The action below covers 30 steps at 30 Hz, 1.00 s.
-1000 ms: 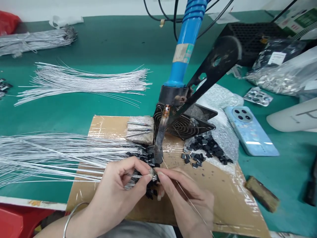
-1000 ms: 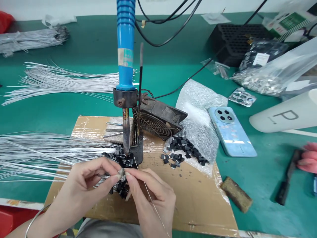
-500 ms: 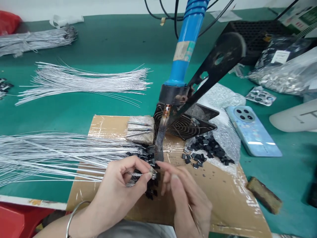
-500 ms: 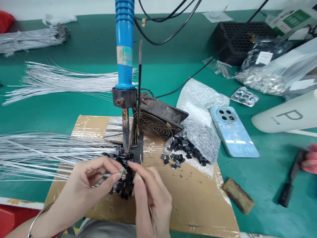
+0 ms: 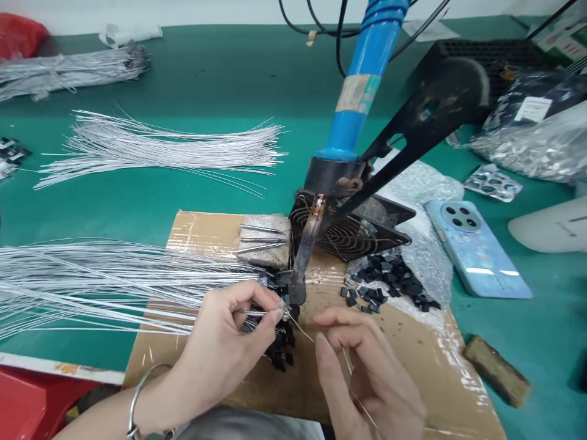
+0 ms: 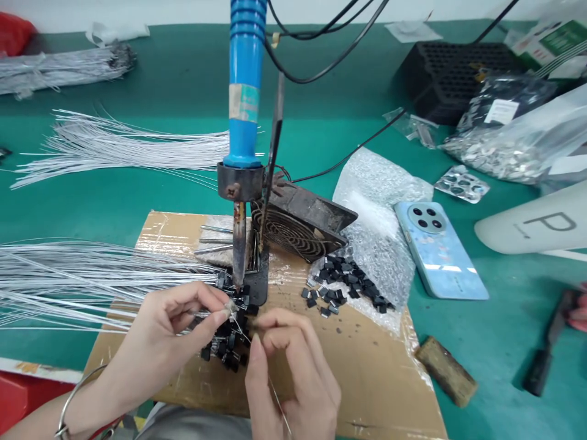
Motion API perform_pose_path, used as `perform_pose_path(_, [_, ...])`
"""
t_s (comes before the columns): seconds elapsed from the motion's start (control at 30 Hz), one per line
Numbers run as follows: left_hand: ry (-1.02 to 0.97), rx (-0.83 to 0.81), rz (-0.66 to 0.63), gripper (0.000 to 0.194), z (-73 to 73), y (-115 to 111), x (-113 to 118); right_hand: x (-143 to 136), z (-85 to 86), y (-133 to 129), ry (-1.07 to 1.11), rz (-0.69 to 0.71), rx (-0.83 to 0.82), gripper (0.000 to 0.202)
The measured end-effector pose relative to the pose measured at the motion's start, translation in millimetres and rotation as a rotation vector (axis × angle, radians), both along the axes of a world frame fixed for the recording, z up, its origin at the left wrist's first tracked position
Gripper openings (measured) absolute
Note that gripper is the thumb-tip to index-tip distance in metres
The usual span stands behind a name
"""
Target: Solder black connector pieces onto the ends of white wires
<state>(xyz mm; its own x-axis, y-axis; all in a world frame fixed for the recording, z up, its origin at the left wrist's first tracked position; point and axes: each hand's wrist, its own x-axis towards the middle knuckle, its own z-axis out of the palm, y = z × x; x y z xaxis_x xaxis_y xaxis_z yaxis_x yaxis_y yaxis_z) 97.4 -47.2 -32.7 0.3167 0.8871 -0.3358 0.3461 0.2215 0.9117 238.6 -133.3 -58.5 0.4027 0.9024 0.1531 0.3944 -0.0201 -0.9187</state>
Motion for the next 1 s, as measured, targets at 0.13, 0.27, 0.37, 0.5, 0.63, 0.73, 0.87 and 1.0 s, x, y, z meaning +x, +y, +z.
perform_pose_path(0.13, [-0.01, -0.011, 0.001, 0.012, 0.8, 2.3, 2.1, -7.5, 3.2, -1.6, 0.09, -0.069, -0.054, 0.023])
perform_pose_path(0.27, [-0.037, -0.013, 0.013, 0.012, 3.3, 3.9, 3.7, -8.1, 4.9, -1.9, 0.13, -0.087, -0.11, 0.025])
perform_pose_path(0.37, [-0.046, -0.03, 0.025, 0.013, 4.4, 5.1, 4.5, -6.2, 4.4, 2.3, 0.255, -0.096, -0.103, 0.024])
perform_pose_path(0.5, [-0.021, -0.042, 0.036, 0.014, 4.2, 7.7, 6.0, -8.7, 5.2, 9.4, 0.411, -0.118, -0.074, 0.023])
perform_pose_path(0.63, [-0.022, -0.037, 0.054, 0.013, 3.4, 11.1, 8.7, -10.6, 6.7, 13.7, 0.422, -0.125, -0.086, 0.025])
perform_pose_path(0.73, [-0.03, -0.024, 0.072, 0.012, 3.2, 12.9, 10.4, -8.8, 7.5, 15.7, 0.431, -0.122, -0.111, 0.027])
perform_pose_path(0.87, [-0.015, -0.026, 0.076, 0.011, 4.2, 14.5, 11.5, -6.2, 6.7, 17.5, 0.439, -0.131, -0.13, 0.028])
perform_pose_path(1.0, [-0.011, -0.029, 0.075, 0.012, 6.2, 15.8, 12.3, -5.8, 5.0, 18.0, 0.445, -0.138, -0.118, 0.028])
